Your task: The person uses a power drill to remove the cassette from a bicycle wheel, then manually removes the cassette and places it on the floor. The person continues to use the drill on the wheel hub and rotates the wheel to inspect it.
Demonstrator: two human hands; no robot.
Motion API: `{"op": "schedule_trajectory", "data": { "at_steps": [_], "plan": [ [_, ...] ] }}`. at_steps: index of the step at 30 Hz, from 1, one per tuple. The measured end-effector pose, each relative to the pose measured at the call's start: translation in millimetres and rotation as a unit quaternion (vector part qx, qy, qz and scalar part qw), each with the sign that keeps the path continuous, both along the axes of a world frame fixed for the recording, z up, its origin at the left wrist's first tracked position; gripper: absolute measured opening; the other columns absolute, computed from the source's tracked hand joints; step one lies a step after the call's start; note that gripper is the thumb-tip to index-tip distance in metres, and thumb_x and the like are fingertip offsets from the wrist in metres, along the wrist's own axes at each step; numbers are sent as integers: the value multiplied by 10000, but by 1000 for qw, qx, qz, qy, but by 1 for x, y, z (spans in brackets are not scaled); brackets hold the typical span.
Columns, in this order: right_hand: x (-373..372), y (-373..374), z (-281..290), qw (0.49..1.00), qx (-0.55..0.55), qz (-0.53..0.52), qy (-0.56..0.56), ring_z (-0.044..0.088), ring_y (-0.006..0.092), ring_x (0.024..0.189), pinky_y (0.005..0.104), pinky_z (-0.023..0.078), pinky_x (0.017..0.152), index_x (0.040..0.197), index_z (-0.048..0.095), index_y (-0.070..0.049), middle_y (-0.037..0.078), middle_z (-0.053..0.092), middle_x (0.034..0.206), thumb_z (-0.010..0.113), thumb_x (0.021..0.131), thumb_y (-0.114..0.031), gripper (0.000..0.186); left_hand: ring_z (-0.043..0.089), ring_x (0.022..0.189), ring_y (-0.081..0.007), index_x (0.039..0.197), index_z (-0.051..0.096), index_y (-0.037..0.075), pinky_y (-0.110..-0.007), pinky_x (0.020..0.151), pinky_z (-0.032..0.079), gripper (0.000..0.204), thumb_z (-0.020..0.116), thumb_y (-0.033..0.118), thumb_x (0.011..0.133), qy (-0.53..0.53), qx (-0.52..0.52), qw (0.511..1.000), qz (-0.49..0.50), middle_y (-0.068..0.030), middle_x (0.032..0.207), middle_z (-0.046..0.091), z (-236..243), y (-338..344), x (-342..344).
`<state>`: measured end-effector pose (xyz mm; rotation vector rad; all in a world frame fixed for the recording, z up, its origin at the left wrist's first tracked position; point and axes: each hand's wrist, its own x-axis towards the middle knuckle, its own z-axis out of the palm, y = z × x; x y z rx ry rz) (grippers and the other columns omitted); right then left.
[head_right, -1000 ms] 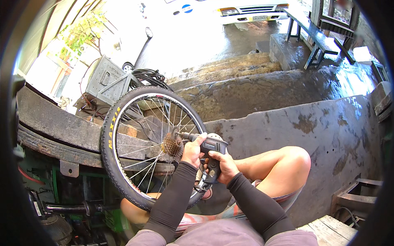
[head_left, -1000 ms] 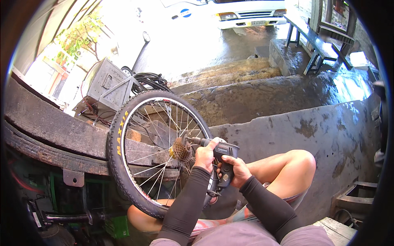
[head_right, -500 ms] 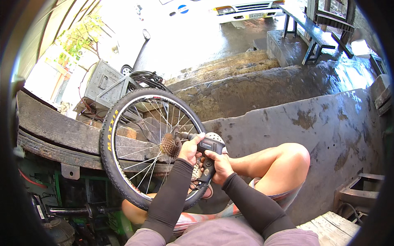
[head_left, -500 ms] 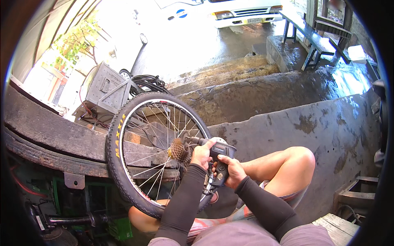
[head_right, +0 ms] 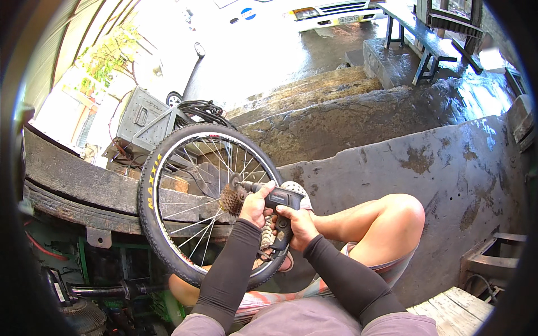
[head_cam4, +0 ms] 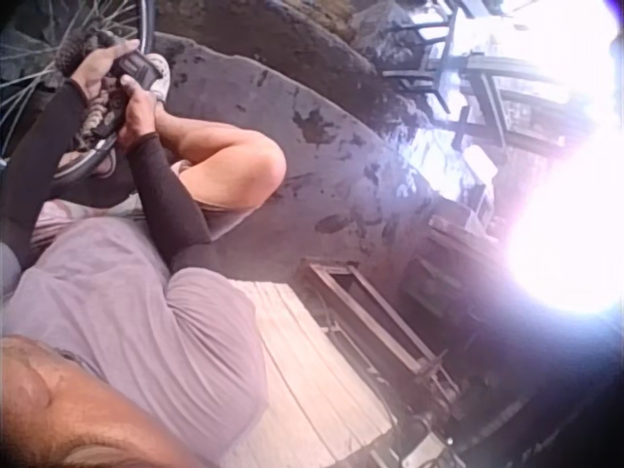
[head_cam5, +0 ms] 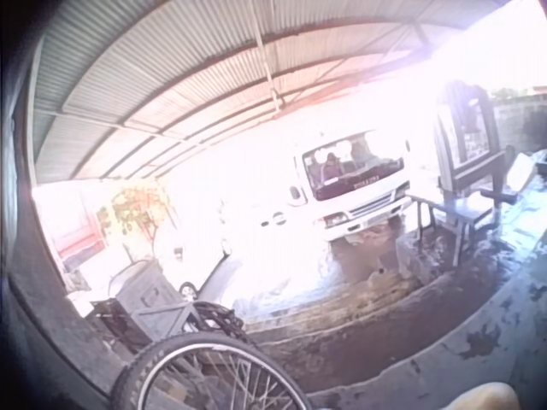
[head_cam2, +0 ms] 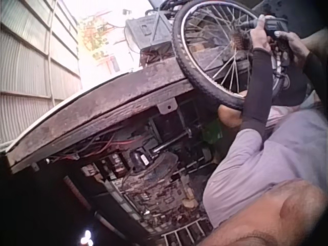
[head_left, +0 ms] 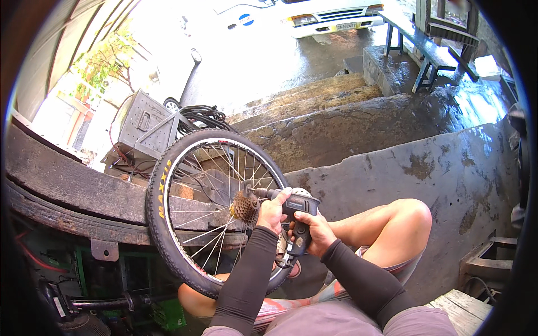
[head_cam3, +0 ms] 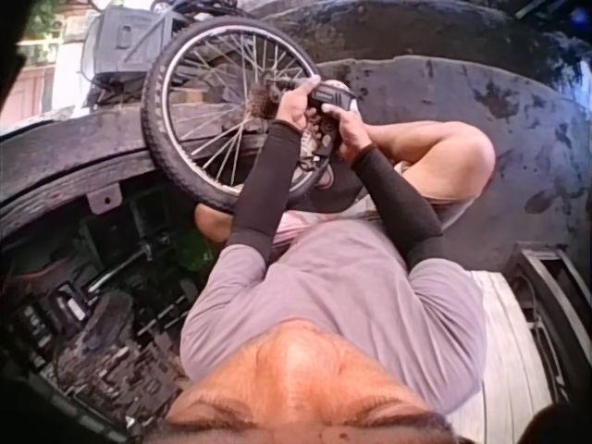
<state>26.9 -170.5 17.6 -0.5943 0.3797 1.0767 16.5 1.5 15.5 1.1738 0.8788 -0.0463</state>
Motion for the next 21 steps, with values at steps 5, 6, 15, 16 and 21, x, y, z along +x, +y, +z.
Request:
{"op": "schedule_trajectory", "data": {
  "at_steps": [5,6,15,16,21],
  "plan": [
    [8,7,-5,1000,12,11,8,693,260,787,411,597,723,1131,674,-11,105,686,897,683,1054,-233,235,763,817,-151,1091,792,103,-320,670,559,335,850,404,957,0,-3,999,35,-30,1004,806,-10,8,4],
    [7,8,-3,1000,8,9,-7,693,260,786,410,598,720,1128,674,-11,106,685,895,683,1055,-235,236,757,794,-152,1070,807,87,-325,661,543,354,872,408,935,-17,-16,999,48,-38,988,806,-9,8,3],
    [8,11,-6,1000,11,22,0,696,260,775,410,592,716,1116,680,2,115,686,882,692,1055,-242,252,707,780,-121,1056,801,131,-306,645,473,347,870,447,930,12,0,999,45,15,947,788,-18,19,2],
    [9,12,-6,1000,10,20,-4,696,259,773,409,590,714,1116,680,0,115,686,881,692,1054,-242,250,718,783,-122,1055,799,128,-301,640,486,339,868,438,935,20,6,999,45,13,950,788,-19,21,4],
    [6,9,-4,999,-5,31,-35,698,247,776,402,585,704,1116,682,-11,109,693,882,697,1051,-240,239,727,764,-112,1056,800,110,-263,601,488,346,853,437,956,-2,9,999,35,4,957,791,-6,18,-3]
  ]
}}
